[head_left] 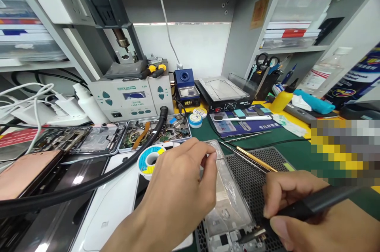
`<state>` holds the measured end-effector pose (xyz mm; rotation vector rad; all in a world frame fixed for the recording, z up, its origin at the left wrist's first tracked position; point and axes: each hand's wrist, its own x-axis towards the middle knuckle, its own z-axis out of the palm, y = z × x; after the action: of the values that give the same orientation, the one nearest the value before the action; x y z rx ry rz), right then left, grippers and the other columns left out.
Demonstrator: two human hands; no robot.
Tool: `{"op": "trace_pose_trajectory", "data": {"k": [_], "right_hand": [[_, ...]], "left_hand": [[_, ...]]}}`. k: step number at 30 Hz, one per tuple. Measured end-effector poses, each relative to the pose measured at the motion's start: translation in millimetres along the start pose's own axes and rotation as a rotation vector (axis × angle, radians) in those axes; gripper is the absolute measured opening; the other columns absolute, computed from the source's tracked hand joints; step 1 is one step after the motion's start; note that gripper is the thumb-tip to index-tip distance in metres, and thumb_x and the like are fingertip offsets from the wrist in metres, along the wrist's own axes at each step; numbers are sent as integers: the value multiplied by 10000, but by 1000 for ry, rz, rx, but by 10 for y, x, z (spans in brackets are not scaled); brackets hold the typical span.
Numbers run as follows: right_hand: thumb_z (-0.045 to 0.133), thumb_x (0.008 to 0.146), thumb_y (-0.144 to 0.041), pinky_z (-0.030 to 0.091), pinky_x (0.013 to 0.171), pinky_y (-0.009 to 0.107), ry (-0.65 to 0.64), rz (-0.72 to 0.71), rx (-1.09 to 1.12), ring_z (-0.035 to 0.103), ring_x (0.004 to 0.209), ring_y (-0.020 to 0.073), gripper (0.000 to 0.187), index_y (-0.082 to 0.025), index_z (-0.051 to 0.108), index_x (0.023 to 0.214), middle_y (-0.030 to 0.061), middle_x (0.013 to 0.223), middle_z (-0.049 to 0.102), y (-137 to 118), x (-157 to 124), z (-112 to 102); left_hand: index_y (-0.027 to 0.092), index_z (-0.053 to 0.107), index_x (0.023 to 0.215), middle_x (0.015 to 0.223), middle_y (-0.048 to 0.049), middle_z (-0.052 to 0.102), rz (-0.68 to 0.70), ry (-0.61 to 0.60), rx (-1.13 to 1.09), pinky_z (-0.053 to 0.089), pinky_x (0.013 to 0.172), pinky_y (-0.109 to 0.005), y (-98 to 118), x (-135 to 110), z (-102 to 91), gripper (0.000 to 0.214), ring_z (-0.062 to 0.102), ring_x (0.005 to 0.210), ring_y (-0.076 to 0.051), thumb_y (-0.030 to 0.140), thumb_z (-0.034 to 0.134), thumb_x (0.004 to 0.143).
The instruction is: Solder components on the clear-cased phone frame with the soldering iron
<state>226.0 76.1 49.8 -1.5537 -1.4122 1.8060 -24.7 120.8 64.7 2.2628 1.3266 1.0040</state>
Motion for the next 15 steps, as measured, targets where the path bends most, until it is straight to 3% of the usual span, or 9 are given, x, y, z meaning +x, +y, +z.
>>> {"op": "trace_pose_trajectory", "data": {"k": [4,9,15], "right_hand": [[720,734,-108,353,378,91,-18,0,-24,573,437,64,177,-216,598,801,-94,554,640,-14,-10,0],[740,808,-101,360,362,99,13,-65,-72,598,429,72,174,-216,613,839,-85,576,672,185,27,-38],[758,784,-109,345,370,100,6,-76,-39,599,434,74,191,-221,618,851,-93,577,661,196,19,-52]], "left_hand": [[225,752,935,791,20,684,11,-9,28,362,574,-305,0,4,-1,227,563,636,-151,204,537,1006],[220,754,944,806,10,688,10,-23,49,368,573,-314,4,4,12,239,566,637,-161,227,526,1013],[219,755,950,809,8,693,7,-25,42,377,570,-318,8,-12,11,231,578,655,-170,223,533,1010]]}}
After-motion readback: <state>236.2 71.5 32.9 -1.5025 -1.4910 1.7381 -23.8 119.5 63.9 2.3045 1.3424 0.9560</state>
